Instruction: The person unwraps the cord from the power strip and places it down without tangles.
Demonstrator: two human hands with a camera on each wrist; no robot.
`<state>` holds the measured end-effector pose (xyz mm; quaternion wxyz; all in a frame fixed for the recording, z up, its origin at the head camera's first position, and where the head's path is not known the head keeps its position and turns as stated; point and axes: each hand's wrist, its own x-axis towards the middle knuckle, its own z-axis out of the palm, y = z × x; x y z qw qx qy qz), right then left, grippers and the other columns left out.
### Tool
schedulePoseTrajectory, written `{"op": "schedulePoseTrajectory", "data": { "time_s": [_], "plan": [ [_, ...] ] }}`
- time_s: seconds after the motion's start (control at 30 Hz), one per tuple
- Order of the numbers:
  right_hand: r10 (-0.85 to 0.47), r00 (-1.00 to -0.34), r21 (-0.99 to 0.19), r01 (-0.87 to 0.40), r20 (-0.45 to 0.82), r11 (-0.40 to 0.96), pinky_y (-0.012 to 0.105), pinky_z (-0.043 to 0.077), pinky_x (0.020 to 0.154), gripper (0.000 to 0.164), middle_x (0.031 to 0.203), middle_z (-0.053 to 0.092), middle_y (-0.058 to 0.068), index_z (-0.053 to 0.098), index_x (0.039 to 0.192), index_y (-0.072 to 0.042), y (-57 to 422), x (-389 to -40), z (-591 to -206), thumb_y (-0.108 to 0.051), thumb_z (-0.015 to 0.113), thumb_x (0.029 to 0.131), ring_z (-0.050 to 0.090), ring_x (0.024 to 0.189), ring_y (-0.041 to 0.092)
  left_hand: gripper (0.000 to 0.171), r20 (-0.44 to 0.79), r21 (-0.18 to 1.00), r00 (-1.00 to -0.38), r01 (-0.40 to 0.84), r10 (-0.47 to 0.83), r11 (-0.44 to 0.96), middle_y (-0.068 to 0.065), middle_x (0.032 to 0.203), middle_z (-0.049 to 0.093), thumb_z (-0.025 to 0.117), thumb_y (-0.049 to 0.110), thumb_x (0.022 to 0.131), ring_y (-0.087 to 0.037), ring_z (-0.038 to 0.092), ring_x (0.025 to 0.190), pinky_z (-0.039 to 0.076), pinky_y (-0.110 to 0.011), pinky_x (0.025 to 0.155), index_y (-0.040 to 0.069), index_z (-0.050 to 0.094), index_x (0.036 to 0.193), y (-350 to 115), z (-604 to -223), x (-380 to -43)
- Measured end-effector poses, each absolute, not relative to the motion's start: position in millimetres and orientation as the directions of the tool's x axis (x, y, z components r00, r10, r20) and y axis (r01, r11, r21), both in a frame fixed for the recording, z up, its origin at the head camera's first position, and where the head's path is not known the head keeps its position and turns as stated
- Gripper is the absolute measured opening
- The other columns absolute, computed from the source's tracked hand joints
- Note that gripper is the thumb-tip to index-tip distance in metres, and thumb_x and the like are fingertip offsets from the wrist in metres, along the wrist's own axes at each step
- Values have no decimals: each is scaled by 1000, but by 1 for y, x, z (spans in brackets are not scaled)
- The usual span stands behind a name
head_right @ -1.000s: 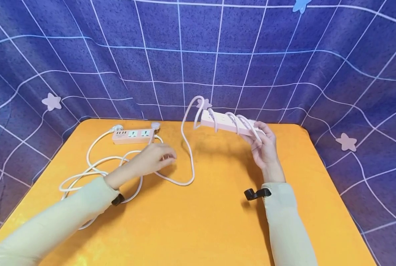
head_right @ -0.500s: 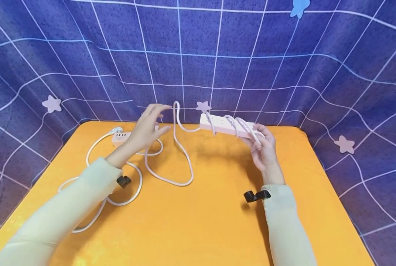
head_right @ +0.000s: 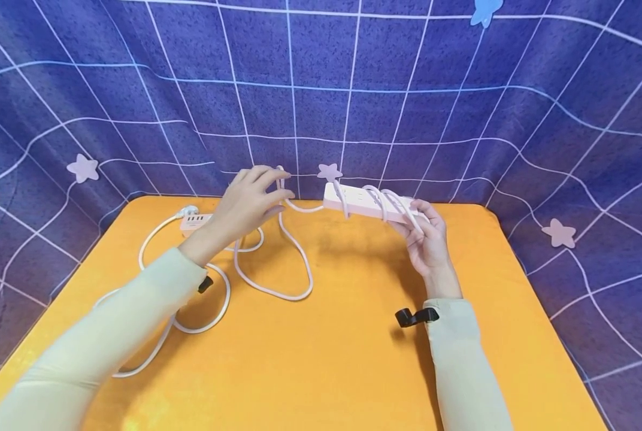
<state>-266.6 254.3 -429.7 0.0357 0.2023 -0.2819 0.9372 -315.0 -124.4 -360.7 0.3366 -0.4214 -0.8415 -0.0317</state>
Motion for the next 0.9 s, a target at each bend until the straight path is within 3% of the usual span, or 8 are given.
{"op": "schedulePoseTrajectory", "data": {
  "time_s": [0.17, 0.37, 0.6, 0.9],
  "plan": [
    [-48, -915, -515, -181, 401, -838, 45, 62, 92, 12, 116, 69, 21, 64, 107, 5, 255, -267, -431, 13, 61, 98, 77, 99, 31, 12, 561, -312, -371, 734, 741, 603, -4, 122, 73, 81, 22, 94, -29, 59, 126, 47, -45, 106, 16, 80, 105, -119, -364, -318],
    [-45, -917, -518, -182, 395, -836, 45, 62, 92, 12, 116, 69, 21, 64, 107, 5, 254, -267, -431, 13, 59, 100, 77, 100, 31, 12, 493, -360, -366, 740, 789, 568, -2, 95, 74, 74, 23, 98, -28, 61, 109, 46, -41, 108, 13, 79, 100, -113, -368, -316],
    [-35, -920, -520, -189, 391, -833, 45, 62, 93, 12, 115, 67, 21, 63, 107, 4, 254, -267, -431, 13, 62, 98, 76, 101, 31, 13, 496, -324, -402, 736, 769, 594, -1, 93, 74, 73, 25, 100, -27, 62, 100, 50, -39, 93, 14, 81, 102, -109, -373, -313],
    [-50, -914, -500, -173, 402, -849, 44, 62, 93, 12, 112, 70, 21, 64, 108, 5, 255, -267, -430, 12, 64, 97, 77, 96, 28, 13, 534, -203, -440, 762, 722, 614, -1, 94, 75, 74, 24, 99, -27, 60, 100, 48, -40, 92, 16, 83, 103, -108, -371, -312]
  ]
}}
